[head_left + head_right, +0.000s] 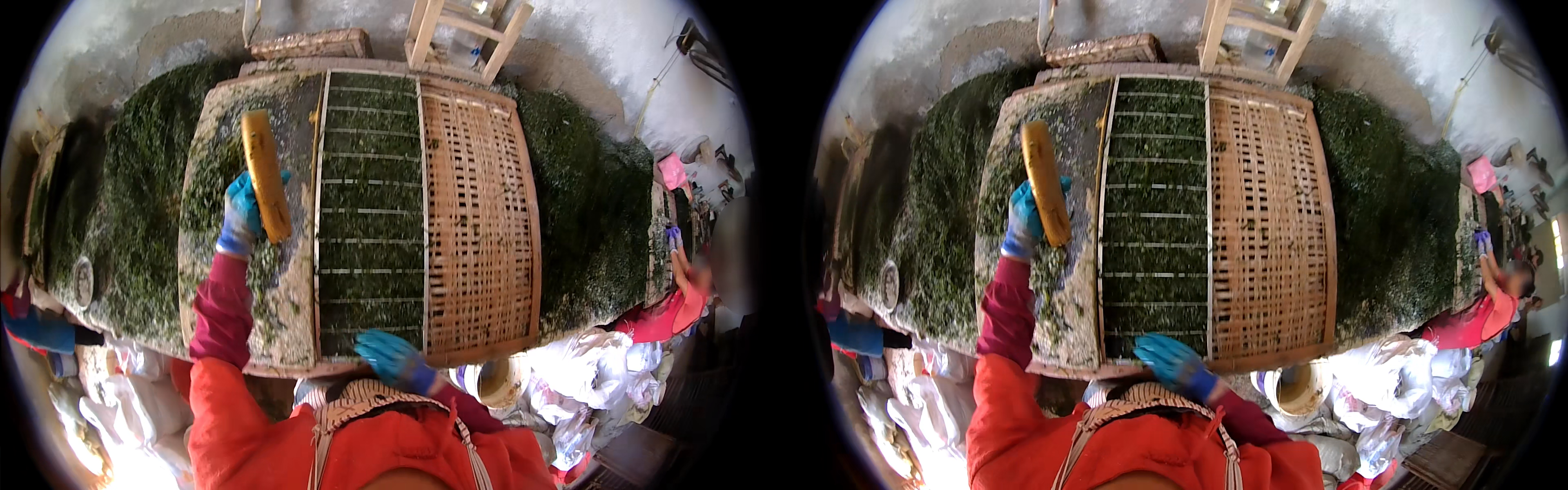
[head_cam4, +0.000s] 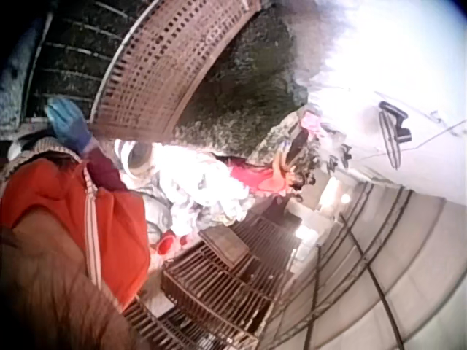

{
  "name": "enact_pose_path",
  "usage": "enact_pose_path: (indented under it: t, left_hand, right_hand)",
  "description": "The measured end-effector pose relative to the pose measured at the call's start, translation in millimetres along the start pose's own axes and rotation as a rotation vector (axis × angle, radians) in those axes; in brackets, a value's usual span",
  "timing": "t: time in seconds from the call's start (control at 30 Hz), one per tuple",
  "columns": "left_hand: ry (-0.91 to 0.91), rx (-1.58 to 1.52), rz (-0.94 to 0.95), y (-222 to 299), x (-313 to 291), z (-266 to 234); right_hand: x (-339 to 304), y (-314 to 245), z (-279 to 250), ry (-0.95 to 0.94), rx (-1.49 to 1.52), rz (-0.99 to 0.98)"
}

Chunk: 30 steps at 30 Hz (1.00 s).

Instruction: The person is arranging and pressing green leaves into the compartments of a wooden tray by hand. They move handfuls of leaves from a large pile on the workbench into the tray and use a wooden press tool to flatten them.

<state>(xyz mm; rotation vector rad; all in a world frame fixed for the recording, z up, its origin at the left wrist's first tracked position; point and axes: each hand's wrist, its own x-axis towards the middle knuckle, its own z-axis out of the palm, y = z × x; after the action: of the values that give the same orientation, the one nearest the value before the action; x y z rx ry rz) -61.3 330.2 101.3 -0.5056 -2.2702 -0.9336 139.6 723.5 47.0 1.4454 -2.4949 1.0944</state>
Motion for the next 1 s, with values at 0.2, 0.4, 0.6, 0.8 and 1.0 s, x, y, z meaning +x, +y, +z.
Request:
enact_pose_path:
  t: [0.2, 0.4, 0.6, 0.8, 1.0]
  left_hand:
    - [-0.120, -0.693, -0.461, -137.0, 159.8, 56.4]
    - [-0.268, 0.175, 0.313, -227.0, 289.1, 120.3]
    - [-0.596, 0.224, -0.124, -181.2, 332.0, 153.6]
    - [-0.373, 0.359, 0.165, -207.8, 333.0, 141.0]
    - [-0.137, 0.173, 0.071, -161.8, 354.7, 85.5]
  right_hand:
    - [-91.8, 24.0, -45.1, -0.047, -0.128, 0.934]
    - [-87.8, 54.8, -29.0, -0.645, -0.177, 0.996]
    - [-88.6, 72.9, -28.1, -0.775, -0.028, 1.201]
    - [-111.1, 83.1, -4.2, -0.784, -0.211, 1.098]
    - [-112.4, 79.1, -3.5, -0.745, -0.257, 1.015]
